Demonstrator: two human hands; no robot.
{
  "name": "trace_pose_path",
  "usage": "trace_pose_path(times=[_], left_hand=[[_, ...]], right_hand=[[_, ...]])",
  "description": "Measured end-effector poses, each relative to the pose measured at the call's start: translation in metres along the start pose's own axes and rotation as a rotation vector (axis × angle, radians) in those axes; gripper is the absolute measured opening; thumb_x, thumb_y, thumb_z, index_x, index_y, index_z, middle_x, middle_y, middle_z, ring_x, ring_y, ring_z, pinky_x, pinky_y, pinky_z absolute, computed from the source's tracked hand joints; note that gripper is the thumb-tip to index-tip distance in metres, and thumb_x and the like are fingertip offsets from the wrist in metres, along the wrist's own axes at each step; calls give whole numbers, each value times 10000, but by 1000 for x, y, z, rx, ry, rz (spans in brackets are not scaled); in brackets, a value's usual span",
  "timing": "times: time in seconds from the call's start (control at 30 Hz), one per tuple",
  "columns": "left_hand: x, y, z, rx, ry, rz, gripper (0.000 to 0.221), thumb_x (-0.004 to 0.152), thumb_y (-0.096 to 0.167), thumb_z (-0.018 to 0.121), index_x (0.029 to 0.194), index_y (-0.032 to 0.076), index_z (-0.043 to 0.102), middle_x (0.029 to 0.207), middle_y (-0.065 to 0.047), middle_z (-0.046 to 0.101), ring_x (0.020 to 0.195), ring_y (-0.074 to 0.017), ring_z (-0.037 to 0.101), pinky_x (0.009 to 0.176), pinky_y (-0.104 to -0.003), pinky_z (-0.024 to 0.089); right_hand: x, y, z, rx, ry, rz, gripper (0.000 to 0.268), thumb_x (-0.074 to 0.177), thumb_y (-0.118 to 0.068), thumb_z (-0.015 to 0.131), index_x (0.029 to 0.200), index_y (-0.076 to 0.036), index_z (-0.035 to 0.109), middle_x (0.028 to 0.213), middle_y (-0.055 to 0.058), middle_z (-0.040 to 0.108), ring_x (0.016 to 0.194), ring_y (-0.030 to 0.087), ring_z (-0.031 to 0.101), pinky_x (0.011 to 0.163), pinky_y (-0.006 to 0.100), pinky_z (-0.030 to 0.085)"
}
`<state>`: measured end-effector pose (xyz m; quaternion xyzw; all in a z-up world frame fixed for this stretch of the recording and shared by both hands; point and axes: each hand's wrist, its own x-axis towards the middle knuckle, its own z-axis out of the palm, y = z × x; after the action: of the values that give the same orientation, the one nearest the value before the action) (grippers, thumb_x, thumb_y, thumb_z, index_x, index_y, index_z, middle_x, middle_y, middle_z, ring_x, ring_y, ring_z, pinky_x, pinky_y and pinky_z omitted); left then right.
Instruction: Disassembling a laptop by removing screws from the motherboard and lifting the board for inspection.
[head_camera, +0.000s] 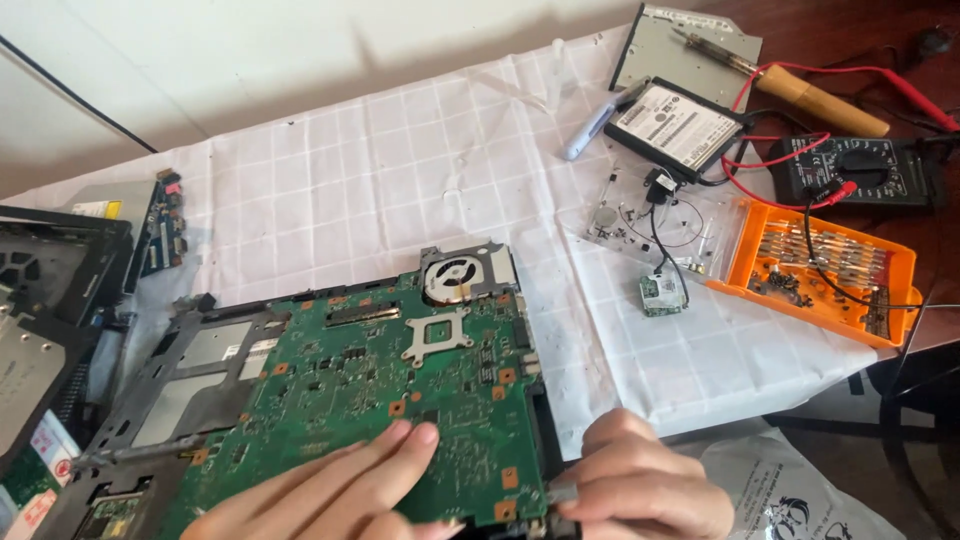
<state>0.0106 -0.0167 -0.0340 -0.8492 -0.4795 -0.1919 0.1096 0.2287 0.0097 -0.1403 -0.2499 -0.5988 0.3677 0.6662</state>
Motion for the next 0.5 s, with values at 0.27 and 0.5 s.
trace_pose_path(times=[0.27,0.5], left_hand=[[-84,6,50,-226,-326,-277,802,834,706,730,1464,231,587,1407,82,680,1320,-85,595,1057,-303,504],[-119,31,89,-199,-351,-413,802,816,694,782,1474,293,561,1452,93,607,1399,-149,480,1117,-355,460]], right_hand=[[-26,8,-21,-48,-127,196,222,999,-333,640,930,-157,757,829,37,802,673,138,755,715,296,597],[-33,30,-31,407,65,325,767,936,-458,945,1326,61,537,1152,246,615,1039,318,634,836,366,563]])
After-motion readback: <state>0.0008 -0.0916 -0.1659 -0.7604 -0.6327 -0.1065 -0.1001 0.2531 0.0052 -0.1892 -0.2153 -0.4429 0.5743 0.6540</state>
